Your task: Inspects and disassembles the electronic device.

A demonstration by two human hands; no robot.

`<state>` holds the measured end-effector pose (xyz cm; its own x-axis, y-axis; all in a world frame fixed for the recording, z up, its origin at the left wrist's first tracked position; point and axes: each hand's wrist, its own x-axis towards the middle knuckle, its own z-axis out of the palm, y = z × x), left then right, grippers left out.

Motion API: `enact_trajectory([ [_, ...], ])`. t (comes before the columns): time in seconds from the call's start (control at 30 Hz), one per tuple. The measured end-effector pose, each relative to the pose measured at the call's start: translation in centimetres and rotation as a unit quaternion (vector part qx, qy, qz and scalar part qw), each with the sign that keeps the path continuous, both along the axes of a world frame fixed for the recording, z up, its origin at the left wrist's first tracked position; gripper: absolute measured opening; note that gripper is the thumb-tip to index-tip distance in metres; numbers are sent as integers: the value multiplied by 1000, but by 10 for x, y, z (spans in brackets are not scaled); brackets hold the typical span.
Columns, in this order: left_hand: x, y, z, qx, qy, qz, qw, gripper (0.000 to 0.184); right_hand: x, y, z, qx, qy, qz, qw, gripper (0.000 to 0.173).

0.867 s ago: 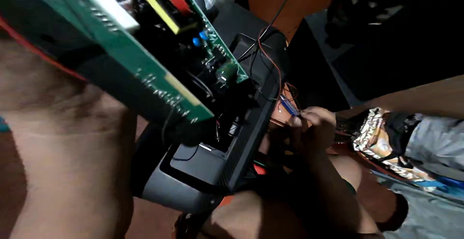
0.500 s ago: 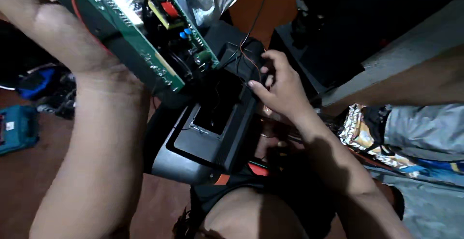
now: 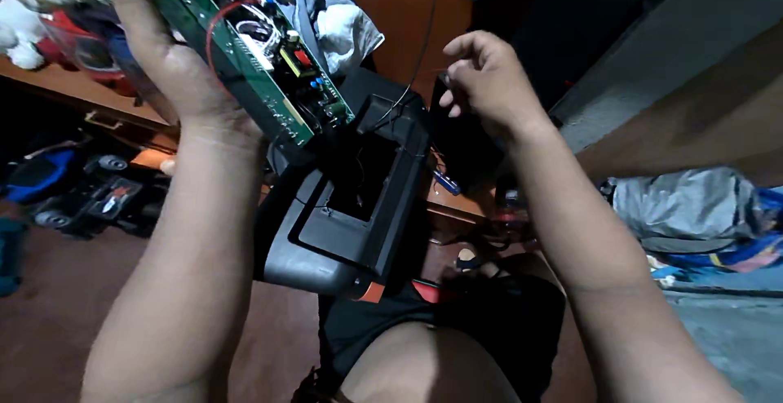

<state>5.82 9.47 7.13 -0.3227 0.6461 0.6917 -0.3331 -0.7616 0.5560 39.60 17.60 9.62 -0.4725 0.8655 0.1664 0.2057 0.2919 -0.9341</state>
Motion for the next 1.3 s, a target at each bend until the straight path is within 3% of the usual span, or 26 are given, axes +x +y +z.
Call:
enact_trajectory([
  [0.07, 28, -19, 18, -8, -5, 11, 1000, 53, -3, -6, 19, -29, 71, 21, 997, 29],
  [0.13, 78, -42, 50, -92, -81, 109, 986, 54, -13, -9, 33, -40, 120, 48, 991, 25],
  [0.23, 87, -45, 55, -95, -81, 82, 989, 57, -42, -1, 47, -60, 135, 69, 987, 29],
  [0.27, 85, -43, 53, -92, -77, 62, 991, 59, -53, 7, 50, -44, 95, 72, 992, 36],
  [0.33, 82, -41, 48, -102, -61, 39, 992, 61, -70, 23, 57, 48, -81, 63, 994, 56],
  [0.43, 83, -43, 47, -126, -25, 44, 991, 61, -85, 32, 65, 209, -328, 38, 921, 77],
  [0.47, 83, -45, 47, -131, -19, 44, 990, 59, -86, 33, 66, 231, -356, 37, 905, 76],
  [0.53, 83, -47, 49, -138, -20, 34, 990, 60, -84, 32, 64, 251, -355, 17, 900, 56],
  [0.63, 81, -50, 49, -140, -12, 54, 989, 56, -69, 22, 46, 225, -336, -45, 913, 25],
  [0.7, 79, -49, 48, -135, -12, 67, 989, 53, -56, 19, 27, 186, -376, -53, 906, 16],
  [0.77, 77, -49, 48, -134, -14, 58, 989, 53, -49, 25, 5, 154, -428, -29, 890, 21],
  [0.87, 79, -52, 48, -135, -5, 33, 990, 57, -49, 41, -22, 155, -441, 49, 883, 45],
  [0.97, 81, -53, 49, -136, -12, 19, 990, 58, -53, 51, -36, 181, -392, 87, 898, 35],
  [1.07, 79, -52, 49, -129, -6, 18, 991, 58, -54, 49, -39, 205, -373, 49, 904, 19],
  [1.2, 78, -52, 49, -126, -5, 19, 992, 58, -56, 31, -29, 126, -434, -104, 886, 29],
  [1.3, 69, -52, 47, -128, -5, 23, 992, 58, -58, 23, -23, 104, -459, -188, 862, 26],
])
